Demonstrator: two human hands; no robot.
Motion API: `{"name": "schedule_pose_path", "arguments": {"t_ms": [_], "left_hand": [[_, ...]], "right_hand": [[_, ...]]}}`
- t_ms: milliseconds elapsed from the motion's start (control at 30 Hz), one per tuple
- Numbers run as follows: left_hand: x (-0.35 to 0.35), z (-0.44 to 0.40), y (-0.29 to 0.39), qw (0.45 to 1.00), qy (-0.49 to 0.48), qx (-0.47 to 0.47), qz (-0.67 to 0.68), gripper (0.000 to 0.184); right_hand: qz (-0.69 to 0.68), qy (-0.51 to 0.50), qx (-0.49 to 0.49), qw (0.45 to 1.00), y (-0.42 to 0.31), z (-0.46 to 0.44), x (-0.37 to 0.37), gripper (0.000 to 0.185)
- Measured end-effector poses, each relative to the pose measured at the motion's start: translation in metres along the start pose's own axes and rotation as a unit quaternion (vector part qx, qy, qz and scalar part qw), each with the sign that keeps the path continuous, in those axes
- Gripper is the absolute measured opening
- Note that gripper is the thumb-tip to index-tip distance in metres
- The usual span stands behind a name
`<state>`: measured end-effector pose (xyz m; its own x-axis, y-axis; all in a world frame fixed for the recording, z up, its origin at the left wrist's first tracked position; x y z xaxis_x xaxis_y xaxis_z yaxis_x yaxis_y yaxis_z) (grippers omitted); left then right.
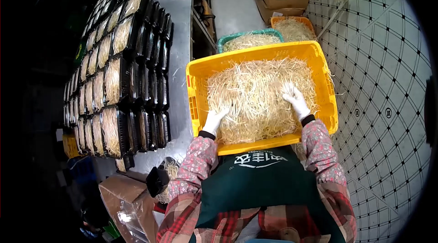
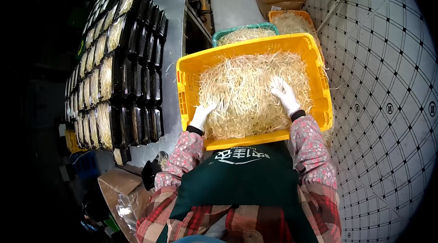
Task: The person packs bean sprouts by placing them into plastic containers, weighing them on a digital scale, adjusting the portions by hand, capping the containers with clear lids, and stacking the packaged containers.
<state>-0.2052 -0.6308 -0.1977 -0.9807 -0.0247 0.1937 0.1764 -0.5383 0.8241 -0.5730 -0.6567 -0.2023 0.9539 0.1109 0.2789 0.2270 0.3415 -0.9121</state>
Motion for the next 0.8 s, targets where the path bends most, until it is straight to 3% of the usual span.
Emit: {"name": "schedule_pose_path", "arguments": {"t_ms": [33, 67, 167, 200, 267, 333, 367, 400, 433, 467, 500, 533, 600, 667, 700, 733, 800], "left_hand": [[-0.010, 0.000, -0.011, 1.000, 0.010, -0.005, 0.007, 0.053], [-0.023, -0.008, -0.021, 0.998, 0.022, -0.051, -0.004, 0.052], [-0.028, -0.002, -0.016, 0.993, -0.005, -0.065, 0.097, 0.046], [-0.033, -0.001, -0.015, 0.988, -0.014, -0.088, 0.126, 0.044], [-0.033, -0.001, -0.011, 0.998, 0.054, -0.023, -0.004, 0.037], [-0.032, -0.020, -0.035, 0.996, 0.058, -0.067, 0.028, 0.031], [-0.009, -0.030, -0.049, 0.994, 0.061, -0.046, 0.072, 0.031], [0.015, -0.039, -0.062, 0.991, 0.062, -0.025, 0.116, 0.030], [0.054, -0.026, -0.044, 0.995, 0.086, 0.019, 0.039, 0.033], [0.088, -0.019, -0.027, 0.986, 0.128, -0.073, 0.081, 0.038], [0.109, -0.012, -0.021, 0.980, 0.174, -0.041, 0.091, 0.048], [0.097, -0.028, -0.049, 0.978, 0.118, -0.003, 0.171, 0.051], [0.117, 0.027, 0.006, 0.952, 0.050, 0.057, 0.298, 0.048], [0.131, 0.053, 0.018, 0.921, -0.044, 0.090, 0.376, 0.046], [0.138, 0.064, 0.019, 0.923, -0.030, 0.068, 0.378, 0.044], [0.142, 0.078, 0.028, 0.941, 0.044, -0.086, 0.325, 0.046], [0.115, 0.080, 0.005, 0.962, -0.047, -0.227, 0.144, 0.066]], "right_hand": [[0.096, 0.012, -0.021, 0.995, -0.011, 0.007, 0.007, 0.062], [0.095, 0.009, -0.020, 0.995, 0.000, 0.005, 0.002, 0.062], [0.057, 0.078, -0.057, 0.994, 0.016, -0.001, -0.008, 0.059], [0.104, 0.102, -0.021, 0.989, 0.017, 0.000, -0.012, 0.058], [0.177, 0.177, -0.027, 0.968, 0.020, 0.001, -0.005, 0.060], [0.311, 0.234, -0.079, 0.918, 0.029, -0.003, 0.020, 0.063], [0.139, 0.198, -0.120, 0.963, 0.039, -0.009, 0.050, 0.069], [0.173, 0.167, -0.097, 0.966, 0.033, -0.005, 0.086, 0.072], [0.236, 0.146, -0.075, 0.958, 0.045, -0.007, 0.107, 0.070], [0.298, 0.124, -0.055, 0.945, 0.058, -0.009, 0.128, 0.070], [0.408, 0.107, -0.050, 0.905, 0.051, -0.006, 0.141, 0.069], [0.395, 0.085, -0.065, 0.912, -0.001, 0.008, 0.153, 0.064], [0.336, -0.016, -0.099, 0.937, -0.054, -0.001, 0.147, 0.058], [0.387, -0.111, -0.119, 0.908, -0.102, -0.010, 0.145, 0.060], [0.404, -0.147, -0.109, 0.896, -0.103, -0.023, 0.138, 0.061], [0.420, -0.180, -0.103, 0.883, -0.106, -0.034, 0.130, 0.063], [0.531, -0.170, -0.090, 0.825, -0.097, -0.058, 0.094, 0.076]]}}
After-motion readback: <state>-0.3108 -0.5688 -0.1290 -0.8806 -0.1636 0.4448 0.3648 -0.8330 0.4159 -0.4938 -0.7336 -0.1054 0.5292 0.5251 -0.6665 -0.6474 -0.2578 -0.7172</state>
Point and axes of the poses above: each hand's wrist, its own z-axis away from the middle knuckle, its own x-axis out of the palm, y = z × x, the point moved 2 cm from there along -z, towards the middle knuckle, and after that the axes turned 5 degrees about -y, right-handed, at the moved point
